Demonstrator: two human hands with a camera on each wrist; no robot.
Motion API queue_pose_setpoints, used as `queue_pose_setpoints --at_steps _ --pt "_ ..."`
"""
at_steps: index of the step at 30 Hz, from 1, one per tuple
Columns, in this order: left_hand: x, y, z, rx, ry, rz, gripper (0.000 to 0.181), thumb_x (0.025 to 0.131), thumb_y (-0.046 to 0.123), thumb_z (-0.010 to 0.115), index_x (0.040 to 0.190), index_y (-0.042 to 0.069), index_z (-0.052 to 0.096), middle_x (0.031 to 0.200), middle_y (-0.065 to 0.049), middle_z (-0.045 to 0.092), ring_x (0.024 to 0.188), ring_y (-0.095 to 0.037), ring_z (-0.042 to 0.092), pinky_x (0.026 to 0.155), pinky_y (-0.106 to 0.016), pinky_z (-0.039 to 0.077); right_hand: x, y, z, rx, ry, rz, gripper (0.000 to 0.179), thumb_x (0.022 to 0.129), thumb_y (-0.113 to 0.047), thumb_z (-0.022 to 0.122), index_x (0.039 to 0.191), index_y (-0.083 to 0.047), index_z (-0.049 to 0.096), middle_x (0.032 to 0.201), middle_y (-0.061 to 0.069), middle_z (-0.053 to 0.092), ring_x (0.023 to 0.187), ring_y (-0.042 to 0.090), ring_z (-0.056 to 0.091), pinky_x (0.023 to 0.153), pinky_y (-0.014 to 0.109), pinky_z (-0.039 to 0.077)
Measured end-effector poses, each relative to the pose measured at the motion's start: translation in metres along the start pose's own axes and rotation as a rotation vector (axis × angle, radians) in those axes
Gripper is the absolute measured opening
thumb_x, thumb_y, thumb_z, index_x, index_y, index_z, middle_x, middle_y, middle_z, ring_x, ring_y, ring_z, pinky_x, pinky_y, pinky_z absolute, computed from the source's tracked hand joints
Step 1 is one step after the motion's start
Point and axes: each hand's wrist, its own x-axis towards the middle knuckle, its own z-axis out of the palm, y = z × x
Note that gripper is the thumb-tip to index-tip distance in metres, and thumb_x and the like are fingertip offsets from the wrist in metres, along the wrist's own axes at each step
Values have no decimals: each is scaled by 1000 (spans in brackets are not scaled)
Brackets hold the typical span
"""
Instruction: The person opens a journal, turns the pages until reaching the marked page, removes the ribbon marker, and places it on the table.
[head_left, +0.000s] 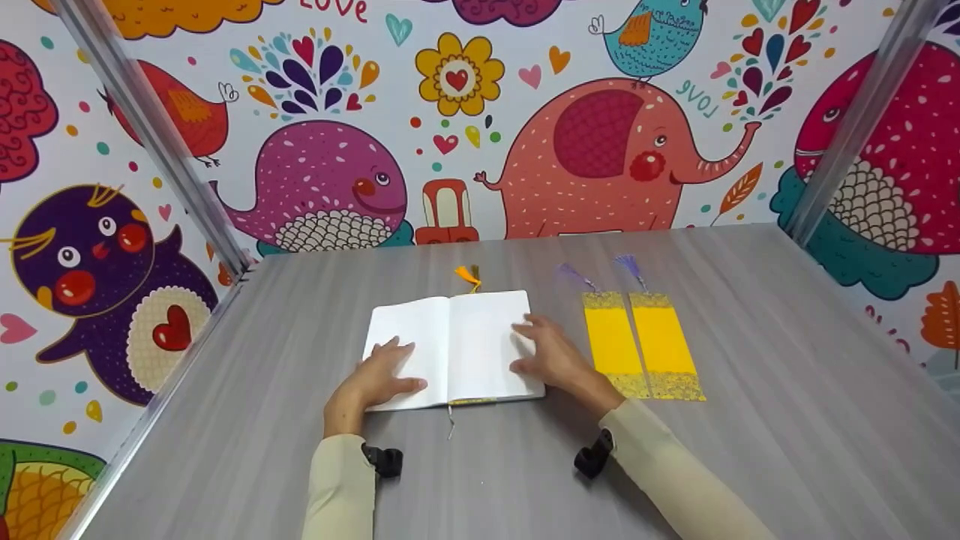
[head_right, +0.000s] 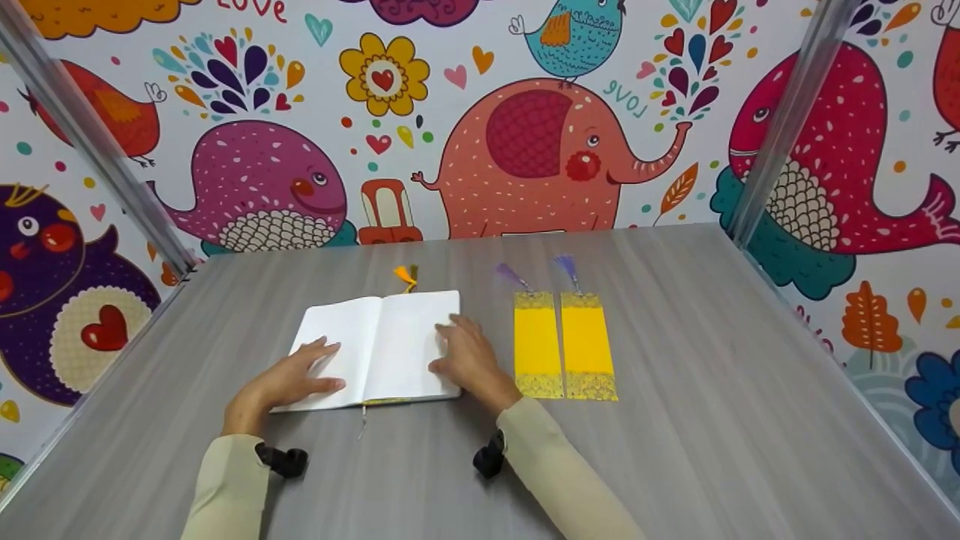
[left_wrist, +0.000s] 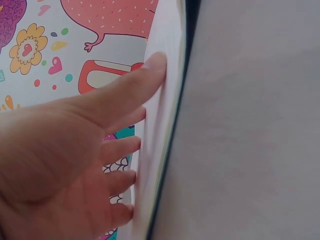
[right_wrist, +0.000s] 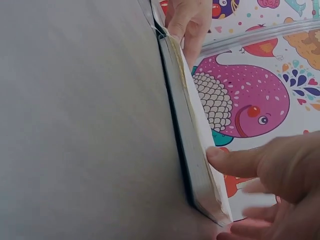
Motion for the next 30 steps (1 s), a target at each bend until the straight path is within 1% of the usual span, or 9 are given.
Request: queue_pose_setpoints --at_steps 2,4,7,10,14,18,21,25,30 --pt "0 0 0 -1 2 -5 73 92 28 72 152 2 40 163 -27 23 151 -53 13 119 -71 12 0 4 -3 23 -57 -92 51 85 -3 78 133 -1 63 146 19 55 139 40 47 117 52 38" --pt "0 1 0 4 2 -5 74 91 28 73 152 2 40 163 -28 23 151 -54 13 119 -71 12 1 8 -7 37 -126 -164 42 88 -1 73 129 -1 67 142 17 60 140 39 48 117 53 38" --pt "0 2 -1 -2 0 -6 73 92 28 73 152 2 40 163 -27 23 151 -54 13 120 -71 11 1 12 -12 64 -224 -218 38 92 -3 69 129 -2 67 142 16 60 145 36 43 118 54 35" --pt "-1 3 -2 -12 -1 1 73 91 29 73 151 2 41 163 -27 23 151 -54 12 120 -71 10 -1 15 -16 45 -284 -247 38 95 -11 68 132 -3 65 147 15 56 148 36 38 121 54 30" --pt "-3 4 -3 -15 -1 12 74 91 32 73 151 1 42 162 -29 24 150 -55 13 119 -72 11 -2 16 -18 -24 -361 -248 51 94 -27 71 140 -10 59 157 9 46 153 32 29 124 54 23" --pt "-3 3 -3 -20 -2 13 74 91 31 73 151 1 41 163 -28 23 151 -54 12 120 -71 10 -4 14 -18 -111 -435 -187 76 83 -43 80 149 -21 49 165 -2 32 157 24 20 127 50 19" --pt "-2 1 -2 -20 -2 5 73 92 28 72 152 2 40 164 -27 22 152 -53 11 120 -70 10 -6 12 -19 -168 -463 -158 90 75 -47 86 152 -25 44 167 -6 26 158 21 16 128 48 17" --pt "-2 1 -1 -2 1 0 72 92 27 72 152 2 40 164 -27 23 151 -53 12 120 -70 11 -7 10 -19 -209 -471 -173 92 75 -42 88 153 -24 43 168 -4 26 158 21 16 128 47 18" --pt "0 1 0 -2 5 -2 73 91 27 73 152 1 40 163 -27 23 151 -54 12 119 -72 11 -7 10 -20 -201 -469 -190 82 79 -38 84 151 -22 47 166 -2 30 157 23 19 127 49 20"
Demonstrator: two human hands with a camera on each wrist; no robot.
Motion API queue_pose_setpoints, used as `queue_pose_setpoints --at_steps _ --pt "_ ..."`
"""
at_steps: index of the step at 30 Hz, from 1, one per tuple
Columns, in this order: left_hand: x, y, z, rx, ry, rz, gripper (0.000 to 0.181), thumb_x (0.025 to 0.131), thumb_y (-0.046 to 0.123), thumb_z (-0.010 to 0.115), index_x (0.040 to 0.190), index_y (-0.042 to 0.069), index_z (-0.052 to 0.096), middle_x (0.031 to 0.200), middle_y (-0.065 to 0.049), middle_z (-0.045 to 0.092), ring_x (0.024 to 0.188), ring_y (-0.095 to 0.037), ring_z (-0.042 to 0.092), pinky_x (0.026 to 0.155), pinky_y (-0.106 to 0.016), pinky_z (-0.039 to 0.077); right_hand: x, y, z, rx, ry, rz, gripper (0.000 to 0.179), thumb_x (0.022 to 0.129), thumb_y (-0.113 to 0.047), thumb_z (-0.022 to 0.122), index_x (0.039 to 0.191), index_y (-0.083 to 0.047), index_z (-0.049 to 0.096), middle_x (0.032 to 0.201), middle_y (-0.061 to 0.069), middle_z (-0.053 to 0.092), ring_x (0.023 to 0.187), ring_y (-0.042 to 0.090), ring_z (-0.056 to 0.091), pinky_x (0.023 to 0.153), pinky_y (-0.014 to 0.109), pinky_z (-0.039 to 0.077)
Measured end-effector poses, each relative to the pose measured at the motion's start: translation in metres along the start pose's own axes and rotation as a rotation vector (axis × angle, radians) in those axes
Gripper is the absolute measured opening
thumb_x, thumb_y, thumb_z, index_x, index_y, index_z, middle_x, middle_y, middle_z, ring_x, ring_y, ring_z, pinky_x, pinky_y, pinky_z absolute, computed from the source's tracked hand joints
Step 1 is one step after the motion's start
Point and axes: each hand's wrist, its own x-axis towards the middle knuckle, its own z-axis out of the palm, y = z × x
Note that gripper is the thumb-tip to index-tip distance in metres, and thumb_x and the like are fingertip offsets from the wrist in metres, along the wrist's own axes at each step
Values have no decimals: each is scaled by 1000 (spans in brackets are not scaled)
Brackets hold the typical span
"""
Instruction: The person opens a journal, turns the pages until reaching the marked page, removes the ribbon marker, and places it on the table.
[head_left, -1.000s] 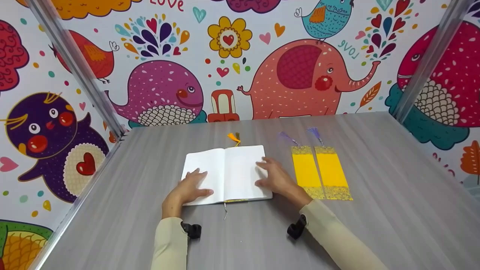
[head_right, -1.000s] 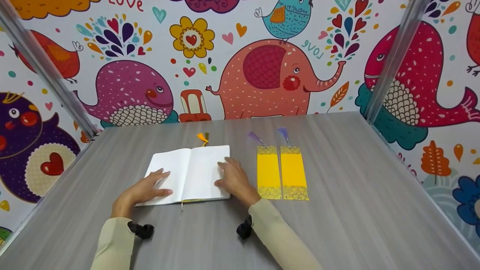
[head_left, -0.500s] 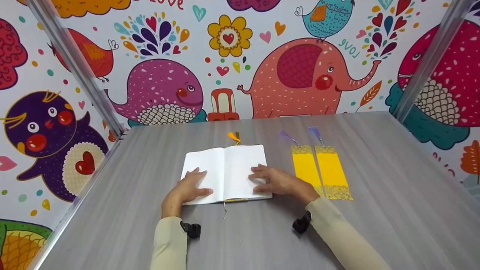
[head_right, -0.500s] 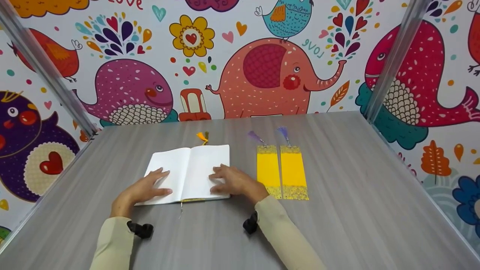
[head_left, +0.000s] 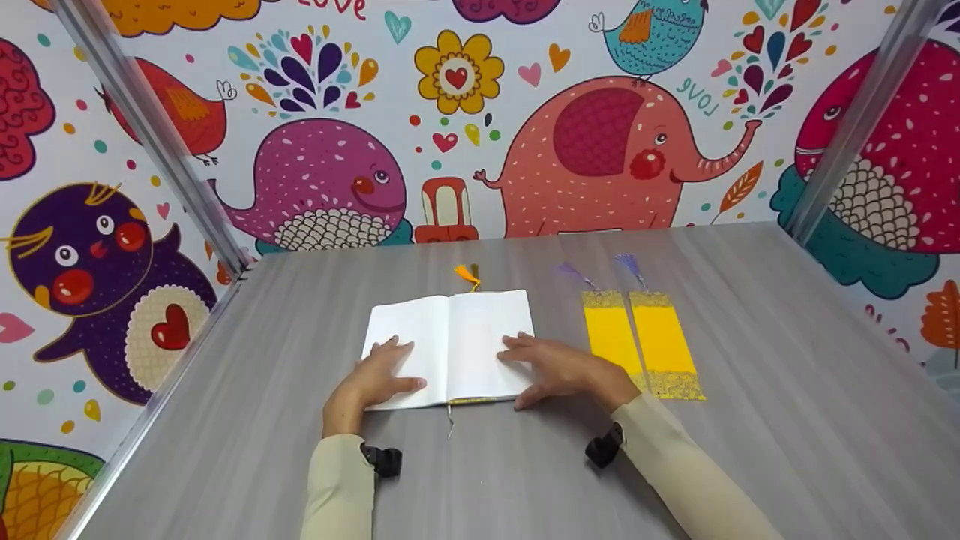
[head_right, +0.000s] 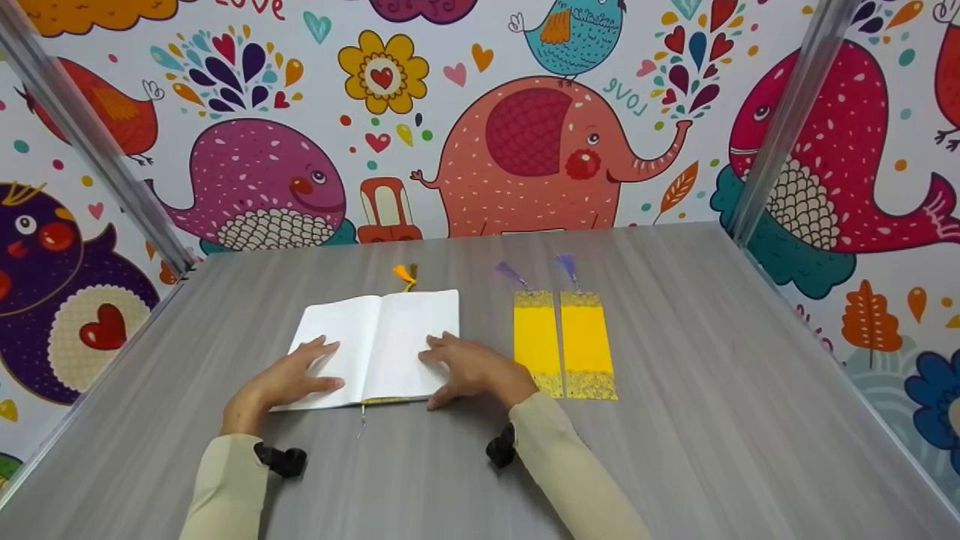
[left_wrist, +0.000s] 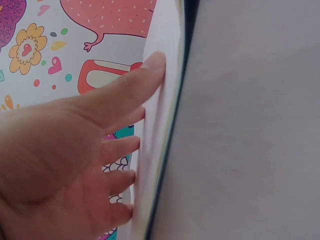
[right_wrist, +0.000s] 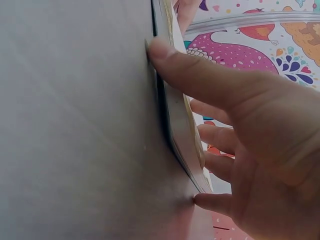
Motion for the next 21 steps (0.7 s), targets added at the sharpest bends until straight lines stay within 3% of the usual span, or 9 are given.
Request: queue_pose_setpoints --at_steps 8,16,21 --pt "2 0 0 -14 -4 -22 73 92 28 72 152 3 40 164 -26 22 152 -52 9 120 -71 8 0 5 -3 70 -16 -16 70 86 -38 78 148 -20 51 166 -1 31 158 23 19 128 49 17" --pt "2 -1 1 -17 -3 -15 73 92 27 72 152 3 40 164 -26 22 152 -52 10 120 -71 9 0 14 -7 112 55 -114 48 92 -10 71 139 -7 60 157 12 45 151 33 35 123 51 27" --pt "0 -1 1 -15 -3 -16 73 92 27 72 152 3 40 164 -26 22 152 -52 10 120 -70 9 3 18 -7 141 154 -17 61 92 -8 70 149 -7 48 162 17 34 150 36 35 121 52 31"
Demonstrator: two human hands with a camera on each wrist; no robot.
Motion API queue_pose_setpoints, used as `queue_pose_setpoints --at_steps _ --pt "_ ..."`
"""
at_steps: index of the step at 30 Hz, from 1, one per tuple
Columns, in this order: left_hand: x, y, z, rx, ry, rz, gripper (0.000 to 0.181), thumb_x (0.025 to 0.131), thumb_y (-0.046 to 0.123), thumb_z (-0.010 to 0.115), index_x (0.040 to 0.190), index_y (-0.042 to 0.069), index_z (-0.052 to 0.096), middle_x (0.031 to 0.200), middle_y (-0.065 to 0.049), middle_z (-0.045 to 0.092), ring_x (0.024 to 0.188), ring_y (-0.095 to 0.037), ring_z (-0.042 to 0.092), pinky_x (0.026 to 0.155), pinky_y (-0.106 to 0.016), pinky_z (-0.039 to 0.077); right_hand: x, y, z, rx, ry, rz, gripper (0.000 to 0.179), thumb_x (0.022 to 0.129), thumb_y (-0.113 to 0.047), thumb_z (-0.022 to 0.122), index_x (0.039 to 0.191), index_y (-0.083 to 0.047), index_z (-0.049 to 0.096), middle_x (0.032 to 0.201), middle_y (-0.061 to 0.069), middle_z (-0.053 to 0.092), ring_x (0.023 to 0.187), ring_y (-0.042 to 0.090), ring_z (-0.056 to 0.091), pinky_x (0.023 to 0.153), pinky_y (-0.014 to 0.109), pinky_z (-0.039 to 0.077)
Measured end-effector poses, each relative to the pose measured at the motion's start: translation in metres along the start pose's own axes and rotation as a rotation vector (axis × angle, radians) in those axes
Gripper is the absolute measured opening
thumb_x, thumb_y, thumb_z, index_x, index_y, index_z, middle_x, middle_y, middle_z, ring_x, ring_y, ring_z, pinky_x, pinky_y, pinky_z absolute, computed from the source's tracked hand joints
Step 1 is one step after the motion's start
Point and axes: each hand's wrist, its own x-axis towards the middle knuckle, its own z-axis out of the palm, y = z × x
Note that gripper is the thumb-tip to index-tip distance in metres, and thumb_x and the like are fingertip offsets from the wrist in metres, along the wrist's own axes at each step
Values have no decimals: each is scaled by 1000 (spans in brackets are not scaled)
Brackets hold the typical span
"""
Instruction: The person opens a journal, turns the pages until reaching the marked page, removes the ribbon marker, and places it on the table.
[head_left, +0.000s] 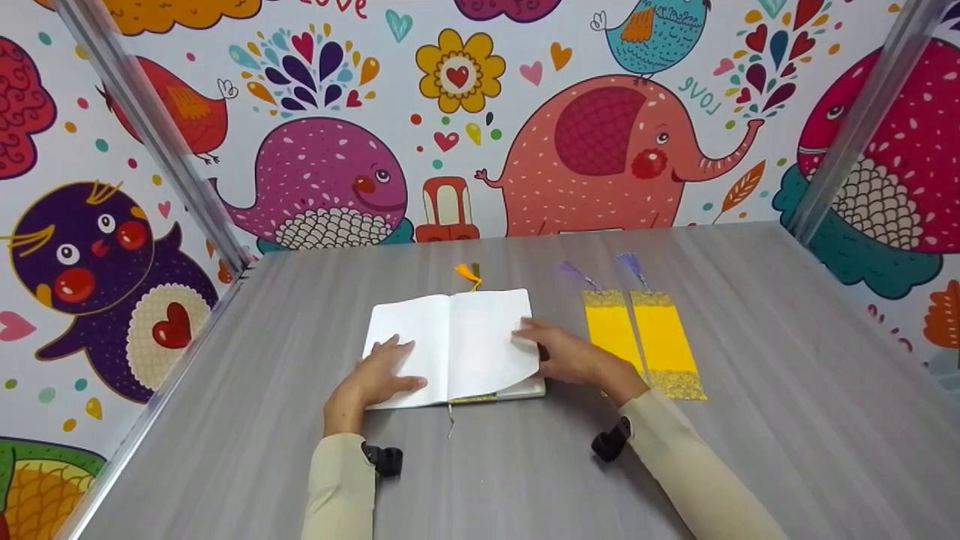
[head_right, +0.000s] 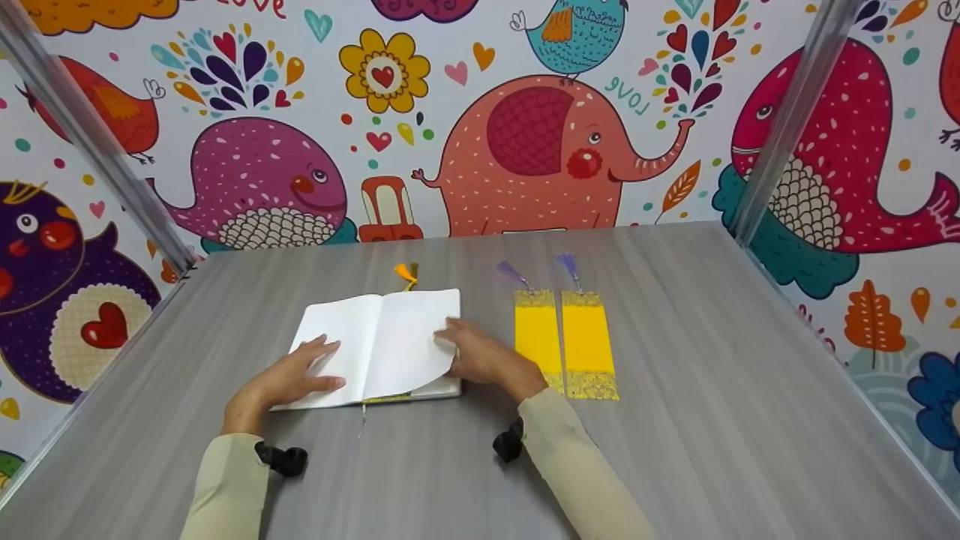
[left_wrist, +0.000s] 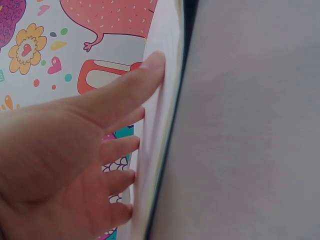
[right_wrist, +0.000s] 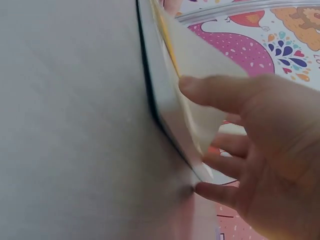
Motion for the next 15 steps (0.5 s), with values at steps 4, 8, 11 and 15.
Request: queue_pose_setpoints --at_steps 4,8,11,15 --pt "0 1 0 2 0 3 73 92 27 73 152 3 40 164 -26 22 152 -53 10 120 -71 10 2 3 0 53 146 65 69 93 -8 70 154 -6 38 163 19 31 149 36 36 121 51 31" --pt "0 0 0 -8 1 19 73 91 27 73 152 2 40 163 -28 23 151 -54 11 119 -72 9 3 4 -2 201 260 104 71 92 -10 71 154 -4 37 157 20 40 145 39 42 117 52 37" --pt "0 -1 -1 -9 4 34 74 91 26 73 151 0 40 163 -29 23 150 -55 12 119 -73 10 4 4 -3 336 291 129 71 93 -16 71 154 -4 37 153 18 47 140 40 48 112 51 43" --pt "-1 -1 -1 4 4 39 74 91 26 74 151 0 40 162 -30 24 150 -55 13 118 -73 11 5 4 -3 498 295 119 67 98 -20 66 155 -5 35 145 18 57 134 35 57 110 47 47"
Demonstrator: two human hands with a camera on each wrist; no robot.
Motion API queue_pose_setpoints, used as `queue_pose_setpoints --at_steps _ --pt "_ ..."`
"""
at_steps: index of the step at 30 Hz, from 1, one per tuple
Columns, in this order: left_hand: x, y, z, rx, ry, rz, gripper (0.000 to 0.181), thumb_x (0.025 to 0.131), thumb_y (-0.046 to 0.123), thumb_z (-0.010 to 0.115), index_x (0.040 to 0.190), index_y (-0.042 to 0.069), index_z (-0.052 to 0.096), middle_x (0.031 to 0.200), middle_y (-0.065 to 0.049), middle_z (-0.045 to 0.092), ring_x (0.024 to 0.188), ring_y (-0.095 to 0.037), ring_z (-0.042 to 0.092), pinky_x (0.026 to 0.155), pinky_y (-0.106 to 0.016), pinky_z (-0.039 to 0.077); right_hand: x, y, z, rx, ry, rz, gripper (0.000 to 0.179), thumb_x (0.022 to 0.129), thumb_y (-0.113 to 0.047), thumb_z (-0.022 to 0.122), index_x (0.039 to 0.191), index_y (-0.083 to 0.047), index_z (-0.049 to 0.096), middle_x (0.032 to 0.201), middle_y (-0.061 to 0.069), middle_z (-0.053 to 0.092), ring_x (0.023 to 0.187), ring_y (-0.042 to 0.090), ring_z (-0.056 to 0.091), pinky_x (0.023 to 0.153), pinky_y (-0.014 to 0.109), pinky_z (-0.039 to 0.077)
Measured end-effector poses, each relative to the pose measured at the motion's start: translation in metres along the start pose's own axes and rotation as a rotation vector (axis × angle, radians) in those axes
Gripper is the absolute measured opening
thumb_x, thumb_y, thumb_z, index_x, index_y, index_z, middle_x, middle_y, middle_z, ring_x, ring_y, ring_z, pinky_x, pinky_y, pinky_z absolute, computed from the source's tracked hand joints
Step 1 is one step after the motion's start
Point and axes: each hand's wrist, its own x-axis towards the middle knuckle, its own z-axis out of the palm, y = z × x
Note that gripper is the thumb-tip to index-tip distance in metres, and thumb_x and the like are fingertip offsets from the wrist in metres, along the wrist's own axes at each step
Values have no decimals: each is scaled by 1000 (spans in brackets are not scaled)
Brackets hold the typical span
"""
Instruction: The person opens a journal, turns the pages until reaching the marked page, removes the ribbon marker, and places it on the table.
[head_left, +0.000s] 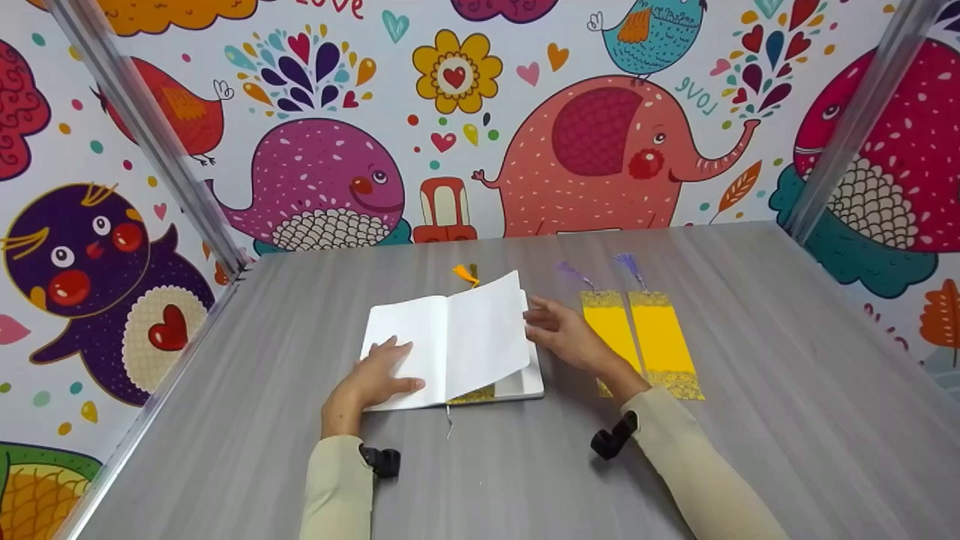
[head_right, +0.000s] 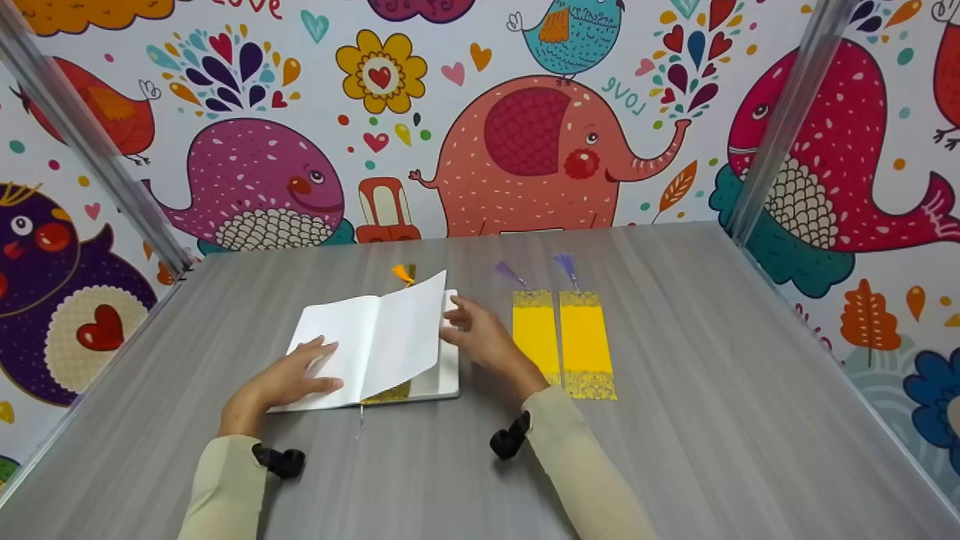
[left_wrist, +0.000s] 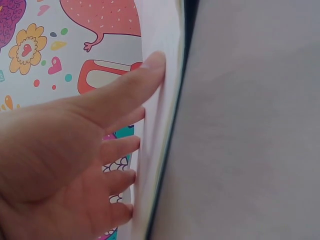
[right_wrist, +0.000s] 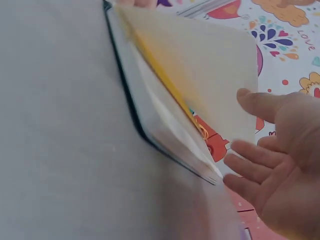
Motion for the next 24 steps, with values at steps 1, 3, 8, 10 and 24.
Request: queue_pose_setpoints --at_steps 1,3,8,10,24 --pt "0 0 0 -1 -2 -2 74 91 26 73 151 0 40 162 -29 23 150 -55 12 119 -73 11 0 0 0 50 -6 6 65 99 -20 64 155 -5 35 144 19 58 132 34 59 109 46 47" --pt "0 0 1 -5 -4 -6 74 91 26 73 151 0 40 163 -29 23 151 -55 12 119 -73 10 1 0 0 152 -12 46 61 102 -22 59 156 -6 34 142 20 59 129 34 60 110 47 47" --pt "1 1 2 -12 -4 -11 74 91 26 73 151 0 40 163 -29 22 151 -55 11 119 -73 10 1 -1 -1 336 -21 175 54 104 -26 54 154 -10 39 142 19 59 125 32 63 109 46 49" --pt "0 1 2 -9 -4 -9 73 91 26 73 151 0 40 163 -29 23 151 -55 11 118 -73 10 1 -1 0 371 -14 226 53 103 -27 56 152 -12 43 142 17 59 122 30 65 104 44 53" --pt "0 1 0 1 -7 -14 73 92 27 72 152 1 39 163 -28 23 151 -54 11 119 -72 11 1 -7 10 506 20 293 51 98 -10 61 147 -4 48 133 16 63 99 18 68 93 37 59"
